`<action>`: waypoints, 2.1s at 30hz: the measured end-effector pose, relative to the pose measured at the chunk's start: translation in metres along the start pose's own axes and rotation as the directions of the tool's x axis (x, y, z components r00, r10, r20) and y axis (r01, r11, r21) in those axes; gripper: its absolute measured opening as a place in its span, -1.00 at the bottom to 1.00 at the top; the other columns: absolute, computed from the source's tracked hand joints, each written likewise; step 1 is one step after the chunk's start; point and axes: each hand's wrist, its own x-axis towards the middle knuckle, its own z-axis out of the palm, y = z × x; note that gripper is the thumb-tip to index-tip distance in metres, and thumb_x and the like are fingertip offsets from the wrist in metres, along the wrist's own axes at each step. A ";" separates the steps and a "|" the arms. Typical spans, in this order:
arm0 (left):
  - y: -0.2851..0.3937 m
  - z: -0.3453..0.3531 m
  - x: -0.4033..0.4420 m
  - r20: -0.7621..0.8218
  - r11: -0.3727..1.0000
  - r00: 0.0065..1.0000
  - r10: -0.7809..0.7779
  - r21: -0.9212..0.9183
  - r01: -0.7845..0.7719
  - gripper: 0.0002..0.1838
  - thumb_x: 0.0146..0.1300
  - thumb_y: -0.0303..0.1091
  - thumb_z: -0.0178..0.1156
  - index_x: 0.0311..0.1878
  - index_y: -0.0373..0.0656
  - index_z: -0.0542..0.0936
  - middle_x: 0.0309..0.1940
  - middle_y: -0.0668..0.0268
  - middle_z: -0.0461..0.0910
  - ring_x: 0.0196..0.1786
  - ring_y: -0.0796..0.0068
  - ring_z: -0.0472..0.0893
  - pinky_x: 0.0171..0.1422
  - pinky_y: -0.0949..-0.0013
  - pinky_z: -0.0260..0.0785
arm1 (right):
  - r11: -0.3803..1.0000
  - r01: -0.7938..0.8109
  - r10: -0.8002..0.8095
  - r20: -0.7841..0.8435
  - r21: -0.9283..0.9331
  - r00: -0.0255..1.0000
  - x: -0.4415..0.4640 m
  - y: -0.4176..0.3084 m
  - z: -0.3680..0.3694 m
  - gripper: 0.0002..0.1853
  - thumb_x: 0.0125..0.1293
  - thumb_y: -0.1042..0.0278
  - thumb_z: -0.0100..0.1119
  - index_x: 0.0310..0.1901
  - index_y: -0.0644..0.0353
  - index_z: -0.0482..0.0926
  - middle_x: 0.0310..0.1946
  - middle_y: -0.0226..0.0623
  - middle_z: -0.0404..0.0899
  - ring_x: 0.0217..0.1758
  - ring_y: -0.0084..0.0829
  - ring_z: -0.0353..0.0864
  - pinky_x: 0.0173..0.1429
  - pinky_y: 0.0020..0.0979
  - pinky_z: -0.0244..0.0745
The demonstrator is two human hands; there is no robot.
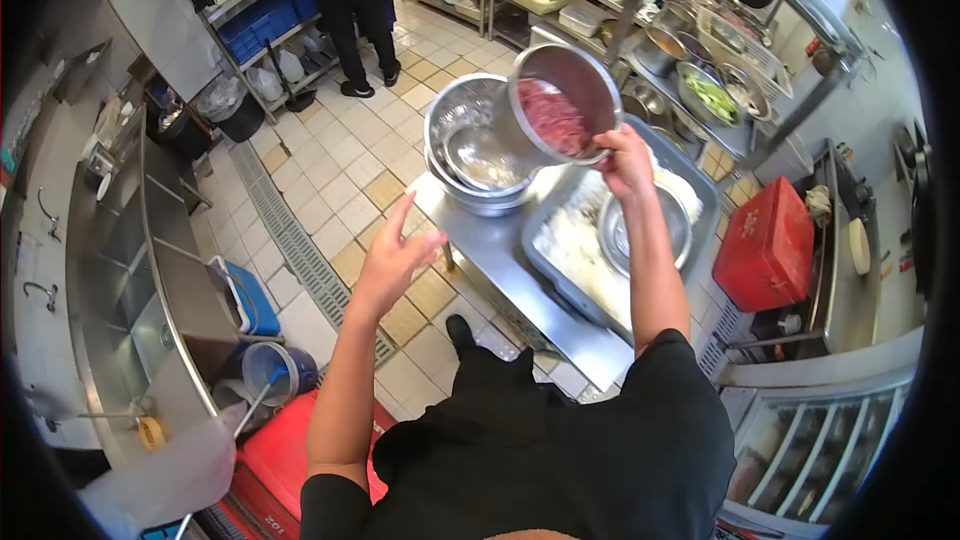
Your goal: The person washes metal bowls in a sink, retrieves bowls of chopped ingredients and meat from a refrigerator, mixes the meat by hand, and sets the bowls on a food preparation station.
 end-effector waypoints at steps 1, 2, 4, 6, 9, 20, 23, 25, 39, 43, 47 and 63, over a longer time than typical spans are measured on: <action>-0.023 -0.026 0.010 -0.028 0.997 0.997 -0.069 0.035 0.070 -0.23 0.33 -0.27 0.16 0.50 -0.23 0.02 0.47 0.02 0.07 0.08 0.30 0.60 0.09 0.27 0.47 | 0.999 -0.010 0.013 -0.068 0.044 0.998 0.023 -0.001 0.002 -0.83 0.09 0.66 0.06 -0.27 0.23 0.43 -0.44 -0.26 0.55 -0.48 -0.40 0.62 -0.37 -0.22 0.69; -0.049 -0.053 0.018 -0.055 0.988 0.989 -0.137 0.063 0.141 -0.27 0.34 -0.27 0.15 0.48 -0.25 0.08 0.42 0.03 0.18 0.06 0.29 0.60 0.08 0.28 0.47 | 0.999 0.014 -0.011 -0.105 0.031 0.994 0.057 0.007 -0.012 -0.83 0.08 0.65 0.05 -0.26 0.25 0.44 -0.42 -0.23 0.56 -0.47 -0.36 0.63 -0.37 -0.21 0.69; -0.106 -0.110 0.013 -0.169 0.941 0.927 -0.334 0.003 0.339 -0.34 0.35 -0.26 0.13 0.44 -0.26 0.17 0.31 0.06 0.34 0.03 0.29 0.61 0.04 0.28 0.49 | 0.998 0.071 -0.070 -0.196 -0.003 0.978 0.108 0.019 -0.014 -0.84 0.08 0.63 0.06 -0.26 0.29 0.47 -0.39 -0.17 0.58 -0.46 -0.29 0.65 -0.38 -0.19 0.68; -0.145 -0.152 -0.013 -0.292 0.883 0.834 -0.468 -0.113 0.456 -0.38 0.36 -0.26 0.12 0.41 -0.27 0.21 0.28 0.10 0.37 0.03 0.28 0.61 -0.02 0.28 0.51 | 0.992 0.107 -0.123 -0.335 -0.065 0.934 0.149 0.031 -0.021 -0.83 0.08 0.61 0.07 -0.24 0.32 0.49 -0.38 -0.12 0.60 -0.48 -0.28 0.65 -0.44 -0.18 0.66; -0.211 -0.210 -0.071 -0.437 0.797 0.683 -0.585 -0.157 0.583 -0.45 0.34 -0.26 0.12 0.34 -0.26 0.30 -0.11 0.23 0.51 -0.19 0.40 0.62 -0.24 0.37 0.48 | 0.990 0.008 -0.086 -0.556 -0.141 0.827 0.206 0.062 -0.050 -0.83 0.09 0.61 0.10 -0.23 0.33 0.53 -0.43 -0.10 0.60 -0.60 -0.30 0.62 -0.62 -0.21 0.57; -0.362 -0.363 -0.136 -0.502 0.460 0.410 -0.762 0.026 0.887 -0.70 0.22 -0.23 0.21 -0.07 -0.21 0.63 -0.44 0.31 0.55 -0.33 0.44 0.60 -0.30 0.31 0.43 | 0.960 -0.269 0.130 -0.736 -0.072 0.664 0.239 0.147 -0.070 -0.93 0.12 0.59 0.11 -0.33 0.29 0.52 -0.48 -0.20 0.54 -0.64 -0.36 0.50 -0.52 0.02 0.48; -0.354 -0.403 -0.092 -0.467 0.497 0.463 -0.753 0.056 0.866 -0.69 0.23 -0.23 0.20 -0.05 -0.22 0.62 -0.40 0.29 0.57 -0.29 0.42 0.61 -0.26 0.30 0.44 | 0.958 -0.286 0.214 -0.749 0.034 0.628 0.242 0.163 -0.082 -0.95 0.14 0.61 0.09 -0.36 0.26 0.51 -0.52 -0.29 0.47 -0.63 -0.39 0.48 -0.42 0.10 0.51; -0.350 -0.440 -0.065 -0.448 0.528 0.513 -0.733 0.101 0.843 -0.68 0.23 -0.23 0.20 -0.03 -0.22 0.62 -0.38 0.27 0.59 -0.27 0.40 0.62 -0.23 0.29 0.44 | 0.929 -0.369 0.237 -0.709 -0.035 0.664 0.220 0.156 -0.077 -0.91 0.24 0.43 0.14 -0.28 0.25 0.51 -0.47 -0.28 0.49 -0.53 -0.37 0.52 -0.29 0.05 0.54; -0.240 -0.562 0.239 -0.240 0.643 0.726 -0.645 0.342 0.685 -0.39 0.28 -0.26 0.17 0.36 -0.25 0.30 0.08 0.19 0.54 -0.15 0.30 0.64 -0.23 0.28 0.43 | 0.346 -0.582 -0.211 -0.666 -0.736 0.716 0.013 0.167 0.077 -0.60 0.14 0.08 0.37 -0.29 0.34 0.62 -0.55 -0.27 0.58 -0.47 -0.48 0.60 -0.38 -0.37 0.50; -0.211 -0.541 0.329 -0.148 0.662 0.798 -0.585 0.482 0.575 -0.44 0.28 -0.32 0.17 0.33 -0.26 0.34 0.04 0.16 0.56 -0.19 0.45 0.62 -0.37 0.46 0.36 | 0.420 -0.658 0.041 -0.711 -0.625 0.702 0.013 0.142 0.100 -0.70 0.09 0.23 0.37 -0.40 0.32 0.55 -0.59 -0.28 0.53 -0.46 -0.46 0.62 -0.45 -0.38 0.51; -0.213 -0.559 0.375 -0.082 0.662 0.831 -0.551 0.564 0.494 -0.46 0.30 -0.31 0.16 0.31 -0.28 0.37 -0.05 0.17 0.58 -0.24 0.47 0.61 -0.41 0.43 0.35 | 0.561 -0.569 -0.022 -0.698 -0.601 0.716 0.003 0.077 0.101 -0.77 0.05 0.39 0.34 -0.33 0.31 0.52 -0.52 -0.29 0.55 -0.52 -0.45 0.60 -0.52 -0.42 0.53; -0.257 -0.703 0.412 -0.298 0.455 0.635 -0.713 0.494 0.741 -0.56 0.21 -0.36 0.17 0.16 -0.29 0.49 -0.28 0.26 0.63 -0.35 0.35 0.63 -0.38 0.23 0.40 | 0.623 -0.621 -0.209 -0.866 -0.476 0.454 0.183 0.093 -0.054 -0.78 0.14 0.42 0.30 -0.43 0.34 0.43 -0.67 -0.10 0.55 -0.72 -0.30 0.59 -0.68 -0.34 0.52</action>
